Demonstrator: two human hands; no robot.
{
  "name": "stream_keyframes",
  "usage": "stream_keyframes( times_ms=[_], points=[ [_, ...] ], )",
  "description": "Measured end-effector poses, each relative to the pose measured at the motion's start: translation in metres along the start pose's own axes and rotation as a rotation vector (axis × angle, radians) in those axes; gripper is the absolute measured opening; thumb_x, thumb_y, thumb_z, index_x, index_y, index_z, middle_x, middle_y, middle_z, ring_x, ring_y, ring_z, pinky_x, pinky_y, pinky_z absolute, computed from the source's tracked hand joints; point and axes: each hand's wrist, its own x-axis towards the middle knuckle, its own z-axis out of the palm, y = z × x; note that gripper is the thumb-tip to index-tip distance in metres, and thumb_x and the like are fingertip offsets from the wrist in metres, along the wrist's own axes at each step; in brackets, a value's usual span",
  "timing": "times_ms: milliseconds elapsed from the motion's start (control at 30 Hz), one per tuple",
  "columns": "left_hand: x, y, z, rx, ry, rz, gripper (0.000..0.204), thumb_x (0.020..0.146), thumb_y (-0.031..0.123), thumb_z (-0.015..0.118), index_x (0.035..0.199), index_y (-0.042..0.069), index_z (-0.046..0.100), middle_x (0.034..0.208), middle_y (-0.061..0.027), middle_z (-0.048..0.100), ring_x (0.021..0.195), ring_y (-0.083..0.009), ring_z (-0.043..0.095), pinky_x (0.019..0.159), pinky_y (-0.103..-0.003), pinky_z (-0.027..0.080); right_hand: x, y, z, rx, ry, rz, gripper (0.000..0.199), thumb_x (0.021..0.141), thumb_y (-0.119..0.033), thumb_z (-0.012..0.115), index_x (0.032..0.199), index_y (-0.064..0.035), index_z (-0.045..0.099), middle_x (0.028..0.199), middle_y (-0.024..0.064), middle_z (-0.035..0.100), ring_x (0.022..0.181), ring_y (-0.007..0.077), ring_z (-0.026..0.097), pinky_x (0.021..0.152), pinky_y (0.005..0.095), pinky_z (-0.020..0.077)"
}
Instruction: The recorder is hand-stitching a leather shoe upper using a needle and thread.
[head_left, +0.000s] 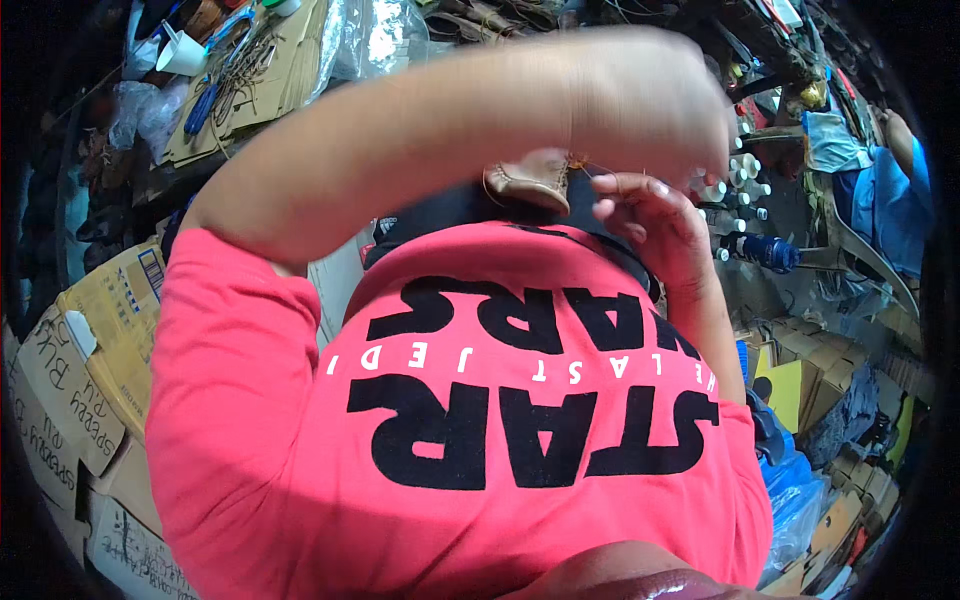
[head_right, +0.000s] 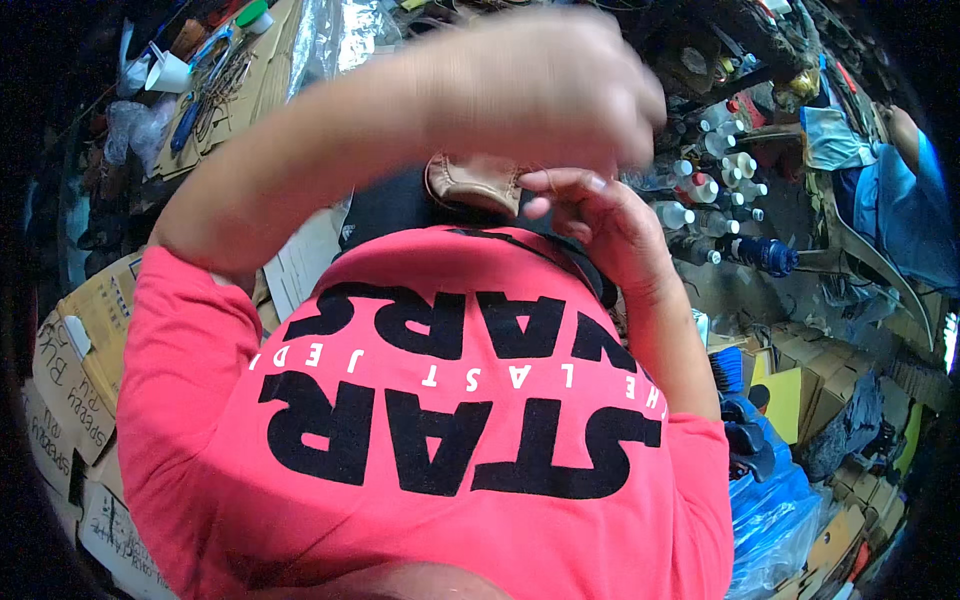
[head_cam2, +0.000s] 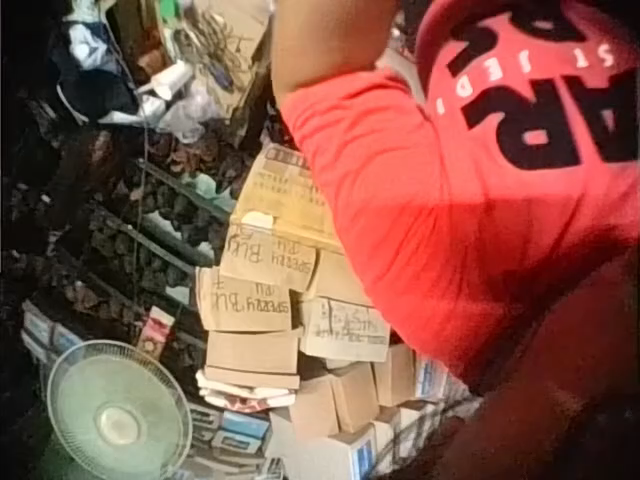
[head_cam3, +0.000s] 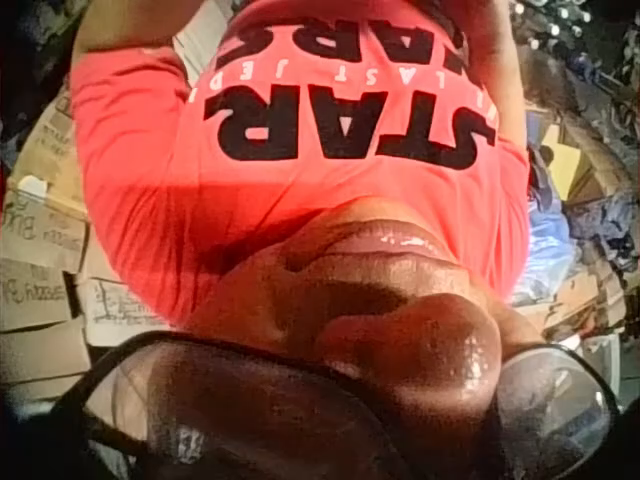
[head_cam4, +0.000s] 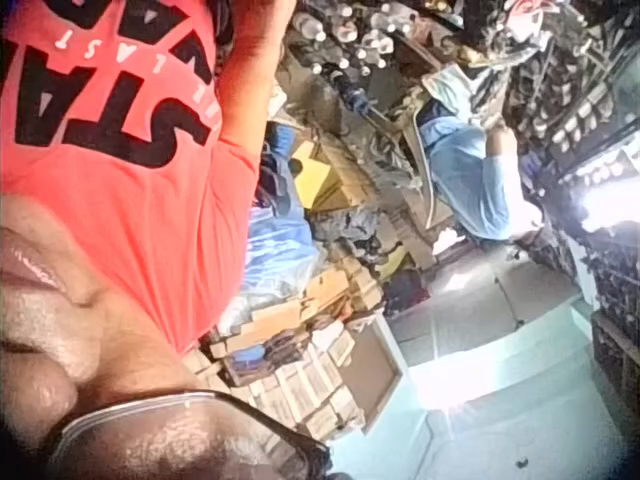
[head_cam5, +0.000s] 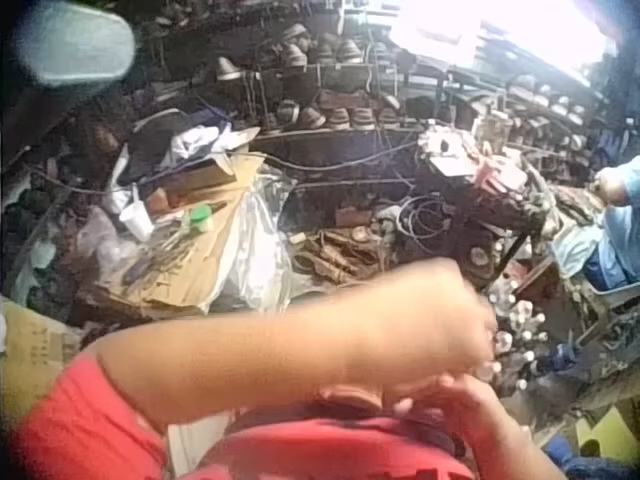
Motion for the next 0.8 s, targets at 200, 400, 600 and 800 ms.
stream_keyframes(
  times_ms=[200,400,600,800],
  points=[
    [-0.015,0.035,-0.045,-0.618,0.439,-0.408,0.011,0.074,0.014,0.067,0.079,0.005,0.064,0.081,-0.0094,0.060,0.080,-0.0272,0.060,0.073,-0.035,0.047,-0.015,0.006,-0.001,0.916,0.193,0.254,0.033,0.093,-0.028,0.047,0.104,-0.0002,0.060,0.082,0.0045,0.063,0.050,0.0039,0.035,0.054,0.0202,0.0342],
    [-0.009,0.121,-0.019,-1.870,0.414,0.139,0.016,0.084,0.009,0.062,0.093,-0.004,0.063,0.090,-0.0129,0.062,0.079,-0.0274,0.059,0.070,-0.035,0.046,-0.014,0.011,-0.005,0.984,0.120,0.345,0.035,0.093,-0.032,0.046,0.106,-0.0015,0.060,0.084,0.0063,0.065,0.048,0.0039,0.034,0.056,0.0209,0.0336],
    [-0.020,0.123,-0.026,-1.907,0.375,0.046,0.018,0.080,0.011,0.064,0.091,-0.004,0.063,0.089,-0.0129,0.061,0.083,-0.0264,0.058,0.074,-0.034,0.045,-0.015,0.009,-0.005,0.977,0.130,0.368,0.035,0.093,-0.031,0.046,0.105,-0.0010,0.059,0.084,0.0063,0.064,0.047,0.0040,0.034,0.058,0.0215,0.0342],
    [-0.014,0.110,-0.044,-1.806,0.223,0.025,0.019,0.078,0.008,0.063,0.093,-0.004,0.062,0.088,-0.0131,0.062,0.084,-0.0259,0.059,0.075,-0.033,0.045,-0.015,0.009,-0.007,0.958,0.107,0.404,0.036,0.094,-0.031,0.043,0.107,-0.0017,0.059,0.090,0.0083,0.064,0.049,0.0039,0.036,0.062,0.0228,0.0370]
  ],
)
